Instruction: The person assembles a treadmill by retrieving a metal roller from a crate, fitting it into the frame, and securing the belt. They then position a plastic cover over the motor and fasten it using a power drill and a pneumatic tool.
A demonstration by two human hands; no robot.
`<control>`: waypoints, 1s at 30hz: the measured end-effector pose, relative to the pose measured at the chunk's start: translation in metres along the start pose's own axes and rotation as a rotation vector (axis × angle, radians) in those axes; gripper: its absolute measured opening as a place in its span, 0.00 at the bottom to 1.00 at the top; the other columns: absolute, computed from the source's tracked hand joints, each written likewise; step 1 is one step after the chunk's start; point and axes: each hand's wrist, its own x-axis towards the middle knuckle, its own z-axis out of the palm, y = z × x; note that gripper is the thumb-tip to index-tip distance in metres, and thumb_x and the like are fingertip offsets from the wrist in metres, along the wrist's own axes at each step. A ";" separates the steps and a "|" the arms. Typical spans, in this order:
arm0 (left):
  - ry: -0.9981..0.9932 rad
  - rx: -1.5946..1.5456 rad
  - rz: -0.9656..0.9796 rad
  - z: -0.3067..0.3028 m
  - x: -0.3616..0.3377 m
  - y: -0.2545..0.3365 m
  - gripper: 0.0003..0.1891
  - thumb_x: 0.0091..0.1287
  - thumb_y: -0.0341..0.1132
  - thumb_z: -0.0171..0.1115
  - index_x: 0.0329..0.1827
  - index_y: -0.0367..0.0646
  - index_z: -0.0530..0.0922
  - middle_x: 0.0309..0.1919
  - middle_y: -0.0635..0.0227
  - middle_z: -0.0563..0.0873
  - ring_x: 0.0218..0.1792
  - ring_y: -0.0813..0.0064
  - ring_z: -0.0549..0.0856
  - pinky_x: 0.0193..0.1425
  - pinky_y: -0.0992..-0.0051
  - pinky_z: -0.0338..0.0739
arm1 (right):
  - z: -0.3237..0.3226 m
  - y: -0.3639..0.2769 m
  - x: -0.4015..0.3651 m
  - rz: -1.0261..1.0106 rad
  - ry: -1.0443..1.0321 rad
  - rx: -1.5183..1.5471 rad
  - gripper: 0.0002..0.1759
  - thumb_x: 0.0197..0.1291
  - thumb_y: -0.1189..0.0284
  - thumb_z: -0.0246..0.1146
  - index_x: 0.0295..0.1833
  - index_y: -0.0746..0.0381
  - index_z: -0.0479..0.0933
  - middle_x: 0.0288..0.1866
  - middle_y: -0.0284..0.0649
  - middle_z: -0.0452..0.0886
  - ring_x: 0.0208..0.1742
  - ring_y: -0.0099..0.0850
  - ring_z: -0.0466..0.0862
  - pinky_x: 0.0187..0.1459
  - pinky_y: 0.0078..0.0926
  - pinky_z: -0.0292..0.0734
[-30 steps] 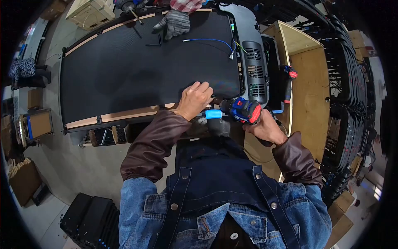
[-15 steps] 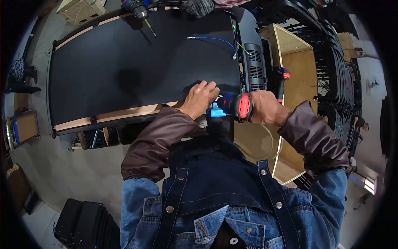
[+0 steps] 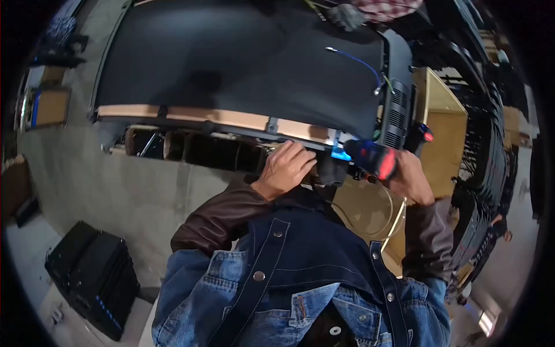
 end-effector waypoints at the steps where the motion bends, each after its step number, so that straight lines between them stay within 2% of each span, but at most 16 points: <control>1: -0.009 -0.031 -0.139 0.002 -0.038 -0.015 0.07 0.62 0.34 0.69 0.39 0.41 0.83 0.32 0.62 0.81 0.37 0.57 0.83 0.42 0.61 0.78 | 0.007 -0.013 -0.009 0.017 0.042 0.139 0.23 0.45 0.78 0.69 0.52 0.64 0.81 0.39 0.53 0.85 0.43 0.51 0.86 0.46 0.37 0.80; 4: -0.059 0.105 -0.653 0.004 -0.135 -0.077 0.07 0.67 0.33 0.64 0.44 0.42 0.82 0.37 0.53 0.84 0.41 0.47 0.84 0.44 0.56 0.79 | 0.039 -0.025 -0.035 0.096 0.104 0.476 0.23 0.51 0.79 0.72 0.55 0.67 0.81 0.44 0.43 0.89 0.45 0.32 0.88 0.51 0.27 0.80; 5: -0.055 0.111 -0.659 0.004 -0.154 -0.102 0.07 0.67 0.33 0.64 0.44 0.42 0.82 0.37 0.53 0.84 0.41 0.47 0.84 0.44 0.56 0.79 | 0.064 -0.020 -0.041 0.147 0.146 0.651 0.21 0.53 0.78 0.73 0.53 0.70 0.80 0.47 0.38 0.89 0.48 0.25 0.86 0.53 0.27 0.80; 7: -0.017 0.310 -0.701 0.005 -0.168 -0.145 0.07 0.69 0.32 0.60 0.46 0.42 0.80 0.40 0.52 0.84 0.41 0.46 0.84 0.43 0.52 0.79 | 0.092 -0.038 -0.045 0.237 0.225 0.874 0.20 0.52 0.78 0.73 0.52 0.70 0.80 0.48 0.38 0.88 0.49 0.27 0.86 0.54 0.27 0.80; 8: -0.021 0.298 -0.698 0.011 -0.168 -0.156 0.07 0.69 0.32 0.60 0.46 0.42 0.80 0.40 0.52 0.84 0.41 0.46 0.84 0.43 0.52 0.79 | 0.103 -0.036 -0.044 0.193 0.131 0.735 0.20 0.52 0.78 0.74 0.52 0.69 0.80 0.48 0.39 0.88 0.49 0.26 0.87 0.53 0.27 0.80; 10: -0.389 0.367 -0.644 0.026 -0.166 -0.175 0.06 0.68 0.35 0.57 0.36 0.44 0.81 0.41 0.55 0.84 0.42 0.52 0.86 0.44 0.56 0.81 | 0.125 -0.042 -0.044 0.177 0.065 0.670 0.20 0.52 0.78 0.74 0.52 0.67 0.81 0.48 0.39 0.88 0.49 0.26 0.86 0.53 0.28 0.80; 11: -0.391 0.356 -0.642 0.041 -0.171 -0.183 0.06 0.68 0.35 0.57 0.36 0.44 0.81 0.41 0.55 0.84 0.42 0.52 0.86 0.44 0.56 0.81 | 0.138 -0.044 -0.043 0.148 0.071 0.698 0.19 0.52 0.76 0.74 0.51 0.67 0.81 0.44 0.42 0.88 0.45 0.26 0.87 0.49 0.27 0.80; 13: -0.286 0.766 -0.510 0.081 -0.187 -0.203 0.06 0.66 0.36 0.57 0.33 0.46 0.80 0.36 0.59 0.83 0.39 0.57 0.86 0.42 0.58 0.82 | 0.196 -0.010 -0.054 0.352 0.025 0.984 0.21 0.52 0.75 0.74 0.52 0.66 0.81 0.40 0.45 0.88 0.41 0.26 0.86 0.46 0.29 0.80; 14: -0.286 0.748 -0.493 0.097 -0.202 -0.218 0.06 0.66 0.36 0.57 0.33 0.46 0.80 0.36 0.59 0.83 0.39 0.57 0.86 0.42 0.58 0.82 | 0.168 -0.044 -0.047 0.122 0.038 0.583 0.22 0.53 0.75 0.72 0.54 0.66 0.80 0.37 0.47 0.87 0.38 0.31 0.87 0.44 0.31 0.79; 16: -0.516 0.491 -0.620 0.115 -0.227 -0.247 0.06 0.63 0.36 0.58 0.27 0.49 0.77 0.28 0.64 0.79 0.32 0.61 0.84 0.35 0.58 0.80 | 0.168 -0.052 -0.053 0.183 -0.012 0.575 0.22 0.53 0.75 0.70 0.56 0.65 0.80 0.39 0.48 0.87 0.39 0.39 0.88 0.46 0.32 0.79; 18: -0.143 0.461 -0.468 0.105 -0.229 -0.232 0.17 0.66 0.36 0.55 0.16 0.50 0.77 0.20 0.64 0.81 0.27 0.61 0.84 0.31 0.62 0.77 | 0.169 -0.057 -0.058 0.180 0.003 0.631 0.23 0.53 0.75 0.69 0.57 0.66 0.80 0.42 0.50 0.87 0.43 0.47 0.88 0.49 0.34 0.81; 23: -0.393 0.291 -0.399 0.093 -0.236 -0.261 0.12 0.67 0.37 0.55 0.24 0.47 0.77 0.24 0.61 0.82 0.30 0.53 0.84 0.34 0.54 0.77 | 0.176 -0.056 -0.067 0.249 0.035 0.634 0.24 0.52 0.73 0.71 0.57 0.66 0.80 0.42 0.51 0.87 0.44 0.46 0.89 0.48 0.34 0.81; 25: -0.368 0.518 -0.235 0.073 -0.225 -0.247 0.08 0.63 0.33 0.56 0.24 0.50 0.75 0.23 0.65 0.78 0.33 0.59 0.83 0.35 0.60 0.78 | 0.181 -0.048 -0.068 0.256 0.054 0.619 0.24 0.52 0.72 0.72 0.56 0.66 0.80 0.40 0.49 0.87 0.42 0.44 0.88 0.47 0.34 0.82; 26: -0.423 0.528 -0.246 0.060 -0.210 -0.234 0.04 0.62 0.33 0.58 0.30 0.51 0.80 0.28 0.63 0.84 0.32 0.56 0.85 0.33 0.54 0.80 | 0.185 -0.044 -0.068 0.256 0.047 0.624 0.24 0.51 0.72 0.72 0.55 0.65 0.81 0.39 0.49 0.87 0.40 0.43 0.88 0.47 0.34 0.82; 28: -0.531 0.560 -0.315 0.052 -0.200 -0.229 0.05 0.63 0.34 0.58 0.31 0.50 0.81 0.30 0.63 0.85 0.34 0.55 0.86 0.36 0.54 0.81 | 0.186 -0.040 -0.068 0.251 0.044 0.634 0.23 0.51 0.73 0.73 0.55 0.65 0.81 0.37 0.48 0.87 0.39 0.42 0.88 0.47 0.34 0.82; 30: -0.643 0.599 -0.399 0.053 -0.203 -0.232 0.05 0.63 0.35 0.58 0.32 0.49 0.82 0.32 0.62 0.87 0.36 0.54 0.87 0.39 0.54 0.82 | 0.183 -0.038 -0.064 0.261 0.041 0.653 0.20 0.51 0.76 0.74 0.50 0.67 0.80 0.39 0.40 0.86 0.40 0.24 0.82 0.47 0.29 0.80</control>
